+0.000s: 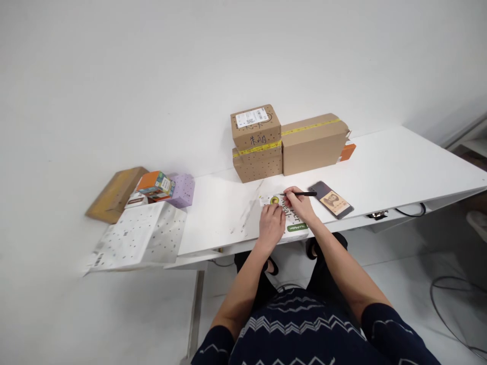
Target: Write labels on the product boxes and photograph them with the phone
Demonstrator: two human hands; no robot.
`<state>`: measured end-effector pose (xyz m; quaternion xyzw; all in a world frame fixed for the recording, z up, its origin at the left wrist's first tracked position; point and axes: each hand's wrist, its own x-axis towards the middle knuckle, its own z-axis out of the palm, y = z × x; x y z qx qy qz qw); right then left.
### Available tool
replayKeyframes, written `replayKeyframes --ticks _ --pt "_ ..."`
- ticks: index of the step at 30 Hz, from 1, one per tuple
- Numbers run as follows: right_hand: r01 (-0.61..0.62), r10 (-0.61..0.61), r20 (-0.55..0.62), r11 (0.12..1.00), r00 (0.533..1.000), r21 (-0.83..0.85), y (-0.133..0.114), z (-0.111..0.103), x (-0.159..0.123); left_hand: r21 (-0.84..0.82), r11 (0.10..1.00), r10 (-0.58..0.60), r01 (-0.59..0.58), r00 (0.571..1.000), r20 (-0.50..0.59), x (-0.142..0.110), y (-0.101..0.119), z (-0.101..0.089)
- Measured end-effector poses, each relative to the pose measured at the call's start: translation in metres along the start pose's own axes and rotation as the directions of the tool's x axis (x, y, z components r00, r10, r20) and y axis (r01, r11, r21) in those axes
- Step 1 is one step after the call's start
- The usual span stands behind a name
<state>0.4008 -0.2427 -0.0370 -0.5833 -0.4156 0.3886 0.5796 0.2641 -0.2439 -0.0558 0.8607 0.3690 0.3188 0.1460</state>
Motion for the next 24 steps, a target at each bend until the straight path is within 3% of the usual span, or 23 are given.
replayKeyframes --ticks 3,8,12,24 --pt "0.051 -0.046 0.039 0.989 0.998 -0.142 0.000 0.002 0.004 -0.005 1.000 0.001 -0.001 1.000 -0.006 -0.002 -0.001 -0.001" --pt "0.116 -0.140 -0.045 0.933 0.989 -0.341 0.003 0.006 0.005 0.034 0.998 -0.057 0.057 0.998 -0.012 -0.004 0.000 0.000" --pt "0.118 -0.163 -0.096 0.925 0.982 -0.361 0.006 0.006 0.004 0.130 0.988 -0.083 0.082 0.997 0.005 -0.005 0.001 0.000" --pt "0.179 -0.209 -0.028 0.892 0.978 -0.416 0.011 0.007 0.007 0.290 0.955 -0.051 0.056 0.998 -0.025 -0.005 0.001 0.001"
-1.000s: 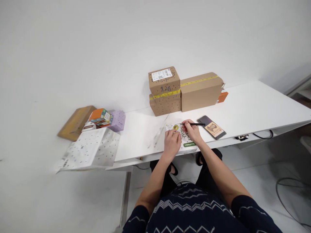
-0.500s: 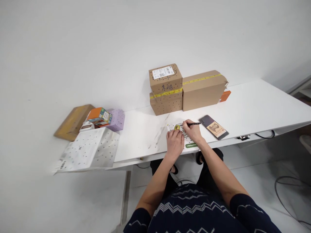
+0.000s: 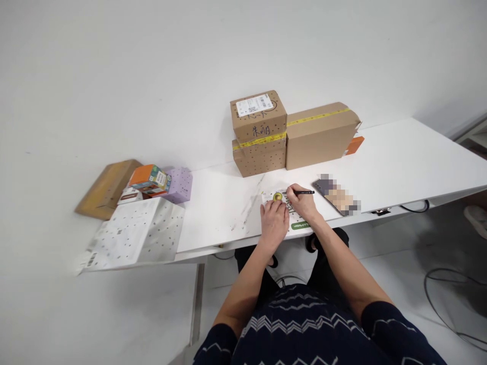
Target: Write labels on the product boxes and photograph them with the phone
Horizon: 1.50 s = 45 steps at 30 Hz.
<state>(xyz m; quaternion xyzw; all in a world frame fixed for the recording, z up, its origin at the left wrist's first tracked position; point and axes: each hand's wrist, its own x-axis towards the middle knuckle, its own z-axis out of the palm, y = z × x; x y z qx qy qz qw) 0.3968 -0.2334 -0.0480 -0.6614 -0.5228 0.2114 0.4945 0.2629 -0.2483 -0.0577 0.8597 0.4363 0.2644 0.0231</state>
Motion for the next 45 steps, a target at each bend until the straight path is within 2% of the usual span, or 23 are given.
replayKeyframes --ticks 7,11,13,16,19,20,22,24,26,27,30,34,37,39,41,43,45 --pt "-0.013 0.013 0.013 1.000 1.000 0.027 -0.001 -0.002 0.000 -0.006 1.000 0.005 -0.005 1.000 -0.007 0.001 0.000 0.000" --pt "-0.053 0.052 0.013 0.991 0.999 0.121 -0.002 -0.002 -0.001 -0.016 1.000 0.003 -0.003 1.000 -0.013 0.001 0.000 0.000" --pt "-0.086 0.100 -0.055 0.972 0.994 0.218 -0.001 -0.002 -0.002 -0.019 1.000 0.011 -0.012 1.000 -0.014 0.001 -0.001 0.000" --pt "-0.057 0.150 -0.261 0.942 0.954 0.330 0.009 -0.006 -0.006 -0.023 0.999 0.022 -0.022 1.000 -0.013 0.001 -0.001 -0.001" --pt "0.008 0.082 -0.381 0.973 0.921 0.229 0.033 -0.018 -0.011 -0.031 0.999 0.027 -0.027 1.000 -0.015 0.001 -0.001 -0.002" --pt "0.035 0.017 -0.369 0.990 0.929 0.135 0.043 -0.023 -0.013 -0.033 0.999 0.030 -0.030 0.999 -0.017 0.002 -0.001 -0.002" --pt "0.139 -0.163 -0.217 0.983 0.963 -0.121 0.063 -0.033 -0.015 -0.038 0.999 0.034 -0.035 0.999 -0.023 0.002 0.000 -0.002" --pt "0.292 -0.296 0.047 0.883 0.954 -0.369 0.079 -0.040 -0.015 -0.040 0.999 0.031 -0.032 0.999 -0.028 0.002 0.000 -0.002" --pt "0.398 -0.309 0.251 0.751 0.917 -0.528 0.089 -0.041 -0.013 -0.042 0.999 0.025 -0.026 0.999 -0.029 0.002 0.001 -0.002" --pt "0.418 -0.296 0.298 0.698 0.908 -0.582 0.092 -0.040 -0.012 -0.042 0.999 0.023 -0.024 0.999 -0.027 0.002 0.001 -0.002" --pt "0.411 -0.260 0.319 0.624 0.911 -0.665 0.095 -0.031 -0.009 -0.043 0.999 0.021 -0.022 1.000 -0.017 0.002 0.001 -0.001" --pt "0.409 -0.281 0.298 0.658 0.912 -0.633 0.093 -0.030 -0.011 -0.031 0.999 0.020 -0.021 0.999 -0.026 0.004 0.000 0.000" --pt "0.301 -0.275 0.140 0.724 0.951 -0.621 0.092 -0.046 -0.018 -0.014 0.999 0.038 -0.039 0.999 -0.026 0.005 0.001 -0.003" --pt "0.137 -0.208 -0.030 0.741 0.978 -0.657 0.095 -0.065 -0.024 -0.005 0.999 0.053 -0.053 0.998 -0.032 0.001 0.005 -0.007" --pt "-0.030 -0.105 -0.152 0.720 0.983 -0.693 0.100 -0.085 -0.029 0.002 0.997 0.075 -0.075 0.996 -0.043 -0.005 0.010 -0.011" --pt "-0.144 0.008 -0.191 0.691 0.981 -0.709 0.107 -0.101 -0.029 0.006 0.995 0.104 -0.104 0.994 -0.040 -0.012 0.016 -0.015" --pt "-0.182 0.099 -0.157 0.684 0.983 -0.706 0.113 -0.110 -0.027 0.009 0.991 0.137 -0.137 0.990 -0.020 -0.018 0.021 -0.017"
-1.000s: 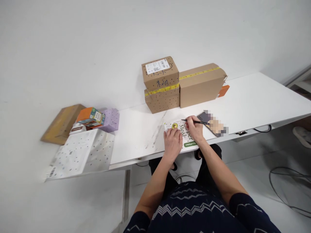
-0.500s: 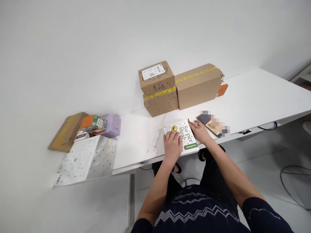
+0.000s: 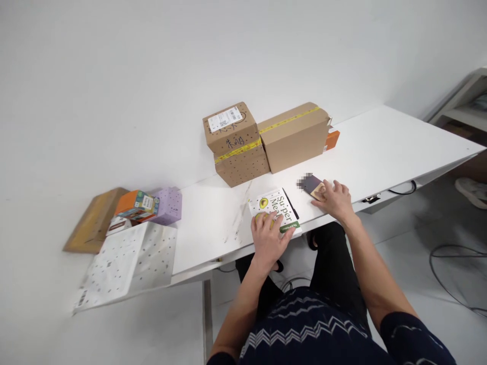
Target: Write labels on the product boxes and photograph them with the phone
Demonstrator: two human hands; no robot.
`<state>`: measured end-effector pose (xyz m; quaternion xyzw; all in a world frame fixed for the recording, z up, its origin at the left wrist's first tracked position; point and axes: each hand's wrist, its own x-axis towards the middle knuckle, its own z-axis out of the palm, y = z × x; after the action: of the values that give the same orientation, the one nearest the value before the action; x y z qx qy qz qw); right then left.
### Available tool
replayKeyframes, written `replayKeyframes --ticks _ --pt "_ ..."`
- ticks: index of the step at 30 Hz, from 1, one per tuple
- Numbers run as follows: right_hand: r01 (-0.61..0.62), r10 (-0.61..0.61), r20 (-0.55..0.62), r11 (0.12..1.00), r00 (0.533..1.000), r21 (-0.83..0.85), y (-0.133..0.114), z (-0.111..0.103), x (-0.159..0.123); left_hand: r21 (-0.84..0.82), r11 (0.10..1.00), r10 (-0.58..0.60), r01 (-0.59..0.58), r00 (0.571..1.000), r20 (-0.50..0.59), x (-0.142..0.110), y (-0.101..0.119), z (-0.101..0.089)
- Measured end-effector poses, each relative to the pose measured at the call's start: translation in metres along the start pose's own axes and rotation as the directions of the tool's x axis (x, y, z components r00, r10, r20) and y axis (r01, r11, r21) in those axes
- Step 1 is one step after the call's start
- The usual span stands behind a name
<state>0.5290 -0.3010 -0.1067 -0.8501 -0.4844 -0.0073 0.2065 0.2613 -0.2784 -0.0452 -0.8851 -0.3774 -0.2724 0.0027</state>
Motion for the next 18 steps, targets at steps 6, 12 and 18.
replayKeyframes --ticks 6,12,18 --pt "-0.007 0.004 0.123 1.000 0.992 0.022 -0.007 -0.003 0.009 0.022 0.999 0.032 -0.033 0.998 0.054 -0.001 0.001 0.004" --pt "-0.261 0.216 0.154 0.878 0.964 0.401 -0.014 -0.028 -0.015 0.034 0.998 0.048 -0.048 0.999 0.009 0.003 -0.003 0.009" --pt "-0.488 0.002 0.492 -0.134 0.870 0.863 -0.060 -0.072 -0.064 0.020 0.999 0.046 -0.046 0.999 0.004 0.000 -0.002 0.010"
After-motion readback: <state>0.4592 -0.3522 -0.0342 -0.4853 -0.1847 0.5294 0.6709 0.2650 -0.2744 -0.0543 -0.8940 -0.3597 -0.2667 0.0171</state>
